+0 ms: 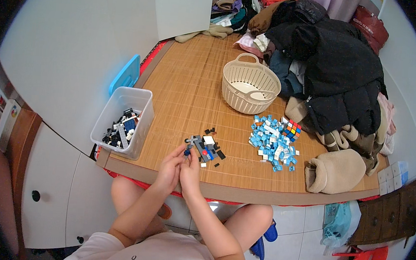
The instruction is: The person sits at a table and assembles small plastic building blocks by hand. They pick up individual pieces from a pile and a container, connect them to a growing structure, and occasionally separate pieces to adjust the build.
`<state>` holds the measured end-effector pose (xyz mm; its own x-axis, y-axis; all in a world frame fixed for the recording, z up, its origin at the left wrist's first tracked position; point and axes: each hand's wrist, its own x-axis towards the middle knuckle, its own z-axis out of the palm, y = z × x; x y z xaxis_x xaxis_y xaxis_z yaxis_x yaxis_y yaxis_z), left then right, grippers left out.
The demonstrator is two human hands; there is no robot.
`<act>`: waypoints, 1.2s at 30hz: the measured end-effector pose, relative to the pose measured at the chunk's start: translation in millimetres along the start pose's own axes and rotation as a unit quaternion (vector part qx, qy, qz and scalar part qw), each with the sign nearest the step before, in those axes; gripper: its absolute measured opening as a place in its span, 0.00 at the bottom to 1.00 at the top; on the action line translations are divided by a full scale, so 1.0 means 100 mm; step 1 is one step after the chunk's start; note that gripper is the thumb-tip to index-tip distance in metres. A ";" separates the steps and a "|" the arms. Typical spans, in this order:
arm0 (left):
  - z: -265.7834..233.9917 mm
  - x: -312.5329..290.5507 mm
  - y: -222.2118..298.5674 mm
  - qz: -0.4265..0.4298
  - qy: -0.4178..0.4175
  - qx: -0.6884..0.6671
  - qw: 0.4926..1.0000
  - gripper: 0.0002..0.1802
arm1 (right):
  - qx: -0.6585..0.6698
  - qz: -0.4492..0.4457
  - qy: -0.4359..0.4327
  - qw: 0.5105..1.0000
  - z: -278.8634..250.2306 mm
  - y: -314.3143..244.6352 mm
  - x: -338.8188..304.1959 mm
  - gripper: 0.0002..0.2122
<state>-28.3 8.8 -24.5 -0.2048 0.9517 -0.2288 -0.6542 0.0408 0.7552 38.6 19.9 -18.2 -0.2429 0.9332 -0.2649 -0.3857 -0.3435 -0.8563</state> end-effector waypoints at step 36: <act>0.21 -0.66 0.82 0.221 0.015 0.049 0.974 0.25 | -0.050 -0.185 -0.154 0.969 0.74 -0.33 -0.49 0.25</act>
<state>-53.2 -44.5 65.1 -0.4729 0.8735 0.1153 -0.4255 -0.3409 0.8383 -2.3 -22.6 55.4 -0.3644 0.9095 0.2002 -0.4119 0.0354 -0.9105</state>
